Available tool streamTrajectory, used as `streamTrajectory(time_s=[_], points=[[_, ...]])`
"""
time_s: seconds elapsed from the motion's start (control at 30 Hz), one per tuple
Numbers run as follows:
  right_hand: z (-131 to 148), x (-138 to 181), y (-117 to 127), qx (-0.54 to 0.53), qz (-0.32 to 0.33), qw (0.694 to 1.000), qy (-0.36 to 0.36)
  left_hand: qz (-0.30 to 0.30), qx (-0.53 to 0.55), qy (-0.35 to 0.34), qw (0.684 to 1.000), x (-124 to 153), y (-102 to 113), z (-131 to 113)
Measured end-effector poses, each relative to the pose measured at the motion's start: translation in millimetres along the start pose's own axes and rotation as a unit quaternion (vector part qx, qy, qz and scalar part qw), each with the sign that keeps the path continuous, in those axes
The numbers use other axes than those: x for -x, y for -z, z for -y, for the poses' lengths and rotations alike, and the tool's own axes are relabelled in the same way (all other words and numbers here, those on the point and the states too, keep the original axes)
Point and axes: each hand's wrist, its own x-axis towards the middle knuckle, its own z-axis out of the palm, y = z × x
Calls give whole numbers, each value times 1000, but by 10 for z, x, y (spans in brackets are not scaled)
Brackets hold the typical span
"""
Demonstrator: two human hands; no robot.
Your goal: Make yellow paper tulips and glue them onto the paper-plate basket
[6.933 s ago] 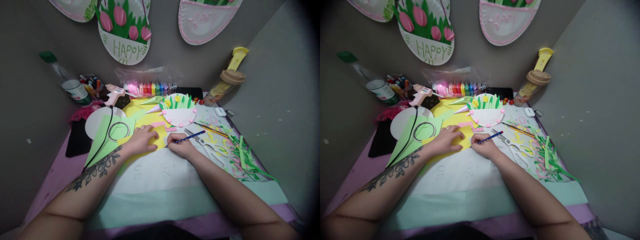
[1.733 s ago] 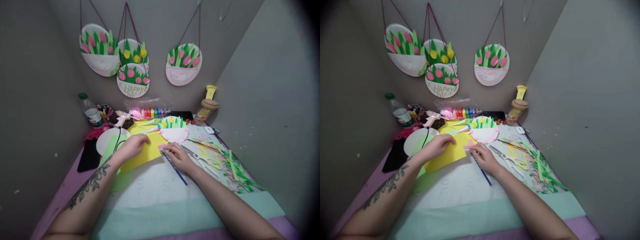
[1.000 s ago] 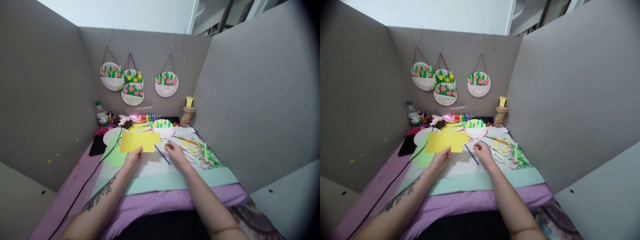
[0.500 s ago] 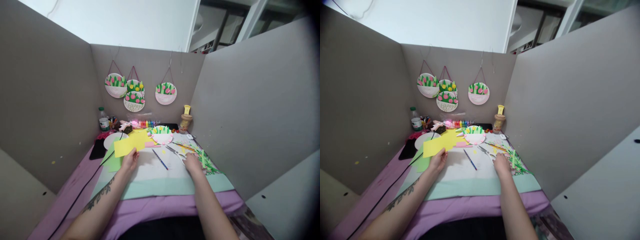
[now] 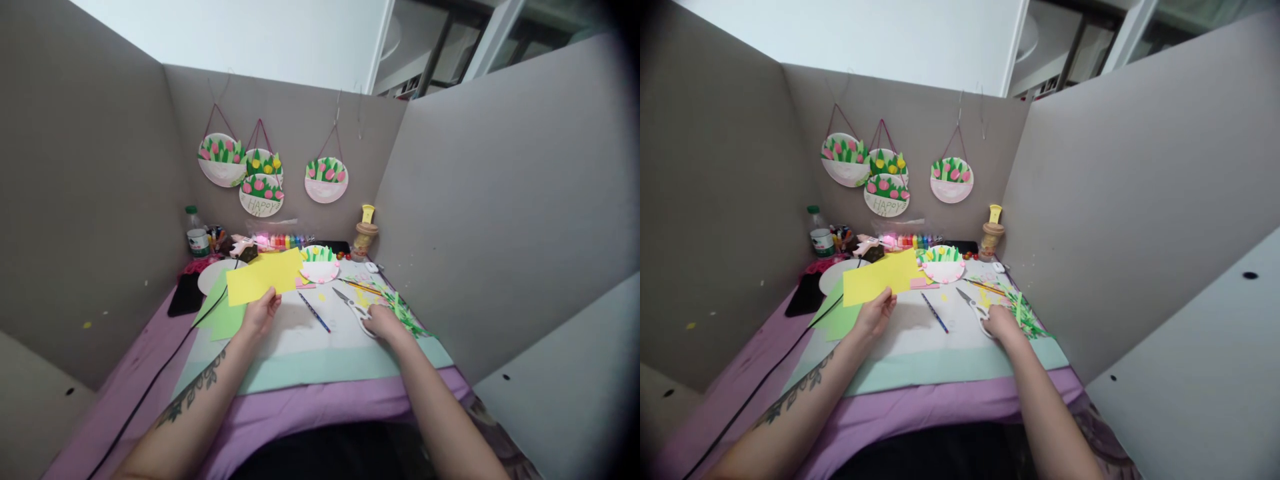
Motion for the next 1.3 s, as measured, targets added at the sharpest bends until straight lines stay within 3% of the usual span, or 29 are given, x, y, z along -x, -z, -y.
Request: streamTrajectory(time_s=[0.2, 0.3, 0.37, 0.47, 0.53, 0.6, 0.77, 0.97, 1.3], points=[[-100, 185, 90, -114, -1, 993, -24, 30, -41, -15, 999, 16, 9, 53], [-118, 306, 148, -215, 10, 977, -2, 34, -63, -23, 997, 29, 30, 84], [-65, 401, 167, -371, 18, 928, 24, 36, -73, -33, 996, 32, 39, 91], [140, 595, 123, -610, 35, 790, 55, 38, -89, -53, 994, 38, 46, 89], [327, 745, 47, -652, 44, 753, 78, 39, -97, -69, 992, 51, 47, 86], [513, 872, -40, -647, 64, 752, 108, 41, -102, -84, 990, 71, 43, 84], [866, 953, -147, -567, 138, 798, 151, 39, -91, -129, 987, 78, 43, 35], [1260, 820, -142, -436, 209, 851, 205, -31, -96, -194, 976, -13, 119, -111], [1649, 554, -368, -490, 237, 806, 232, -63, -228, -247, 940, 129, 134, -194]])
